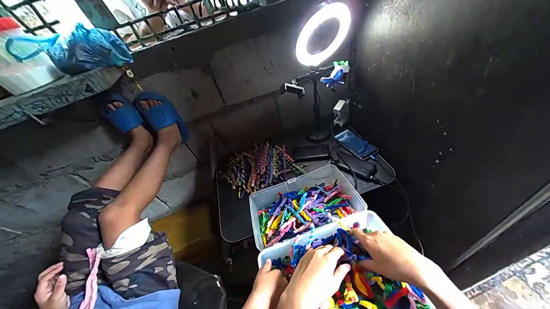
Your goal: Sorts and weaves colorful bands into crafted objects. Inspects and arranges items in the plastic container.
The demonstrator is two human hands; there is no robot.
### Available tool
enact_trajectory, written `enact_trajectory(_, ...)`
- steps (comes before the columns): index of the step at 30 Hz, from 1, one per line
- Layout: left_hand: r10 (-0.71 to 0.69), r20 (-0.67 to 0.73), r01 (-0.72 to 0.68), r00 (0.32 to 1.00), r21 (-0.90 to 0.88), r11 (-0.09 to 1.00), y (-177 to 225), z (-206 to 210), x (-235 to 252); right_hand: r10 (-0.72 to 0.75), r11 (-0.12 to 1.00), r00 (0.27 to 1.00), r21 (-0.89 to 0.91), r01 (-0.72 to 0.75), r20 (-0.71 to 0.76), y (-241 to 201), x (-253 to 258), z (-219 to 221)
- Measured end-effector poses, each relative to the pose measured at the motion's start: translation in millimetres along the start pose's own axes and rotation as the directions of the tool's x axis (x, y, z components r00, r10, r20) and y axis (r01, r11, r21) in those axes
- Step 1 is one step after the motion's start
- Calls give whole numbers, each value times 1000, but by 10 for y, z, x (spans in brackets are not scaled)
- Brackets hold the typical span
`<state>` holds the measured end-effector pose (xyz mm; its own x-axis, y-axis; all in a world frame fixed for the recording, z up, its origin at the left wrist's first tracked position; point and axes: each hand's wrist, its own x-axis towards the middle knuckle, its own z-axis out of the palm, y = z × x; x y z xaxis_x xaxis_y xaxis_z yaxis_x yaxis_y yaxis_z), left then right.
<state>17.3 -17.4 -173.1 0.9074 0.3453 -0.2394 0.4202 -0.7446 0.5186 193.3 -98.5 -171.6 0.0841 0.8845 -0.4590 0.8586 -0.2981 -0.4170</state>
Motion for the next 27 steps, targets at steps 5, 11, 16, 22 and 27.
enact_trajectory(5,-19,35,19,999,2,1000,-6,18,3,-48,995,999,86,50,-18,87,66,22)
enact_trajectory(11,-129,-37,128,991,-32,991,67,12,-2,-268,933,947,196,301,-177,168,107,92)
enact_trajectory(16,-127,-51,128,991,9,992,62,68,29,-184,959,972,189,211,-148,90,85,88)
enact_trajectory(22,-109,-87,109,990,-8,994,60,71,8,-271,938,949,177,298,-160,146,80,86)
enact_trajectory(27,-135,-228,132,964,-28,991,51,52,-20,-394,858,848,190,478,-355,106,6,124)
